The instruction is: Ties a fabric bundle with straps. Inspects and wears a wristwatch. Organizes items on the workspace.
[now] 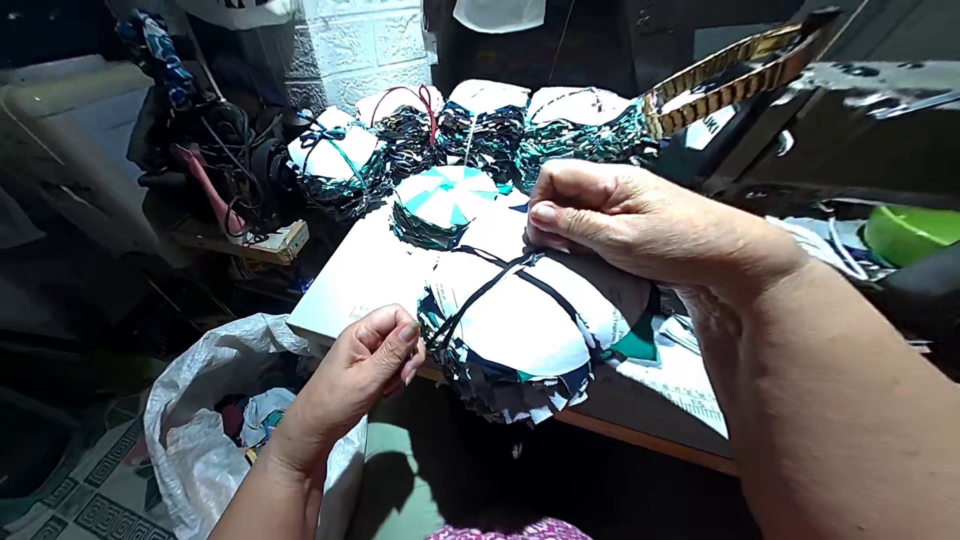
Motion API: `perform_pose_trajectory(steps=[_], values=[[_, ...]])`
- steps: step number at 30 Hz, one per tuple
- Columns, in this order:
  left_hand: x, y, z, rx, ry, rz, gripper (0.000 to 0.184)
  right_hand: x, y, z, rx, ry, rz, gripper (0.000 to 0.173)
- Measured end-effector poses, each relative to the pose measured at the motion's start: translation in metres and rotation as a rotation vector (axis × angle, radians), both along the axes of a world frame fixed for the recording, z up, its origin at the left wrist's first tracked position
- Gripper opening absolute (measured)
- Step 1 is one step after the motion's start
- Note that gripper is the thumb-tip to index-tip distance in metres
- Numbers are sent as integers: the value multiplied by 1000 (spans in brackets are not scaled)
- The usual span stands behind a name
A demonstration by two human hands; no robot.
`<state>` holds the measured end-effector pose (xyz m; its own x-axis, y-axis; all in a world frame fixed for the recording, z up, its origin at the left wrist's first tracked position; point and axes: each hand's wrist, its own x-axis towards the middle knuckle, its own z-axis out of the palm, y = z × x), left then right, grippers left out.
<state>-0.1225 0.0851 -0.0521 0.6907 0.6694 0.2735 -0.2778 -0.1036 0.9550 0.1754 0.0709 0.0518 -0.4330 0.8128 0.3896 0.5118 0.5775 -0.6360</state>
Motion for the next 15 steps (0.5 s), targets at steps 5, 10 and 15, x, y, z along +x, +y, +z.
perform_pose_trajectory(steps=[5,10,15], values=[[-1,-9,39,329,186,265,20,-6,-5,9,-4,-92,-96,16],[19,-18,47,747,394,539,9,-12,-9,11,64,-252,-202,14],[21,-25,49,844,621,626,18,-14,-11,8,136,-336,-233,13]])
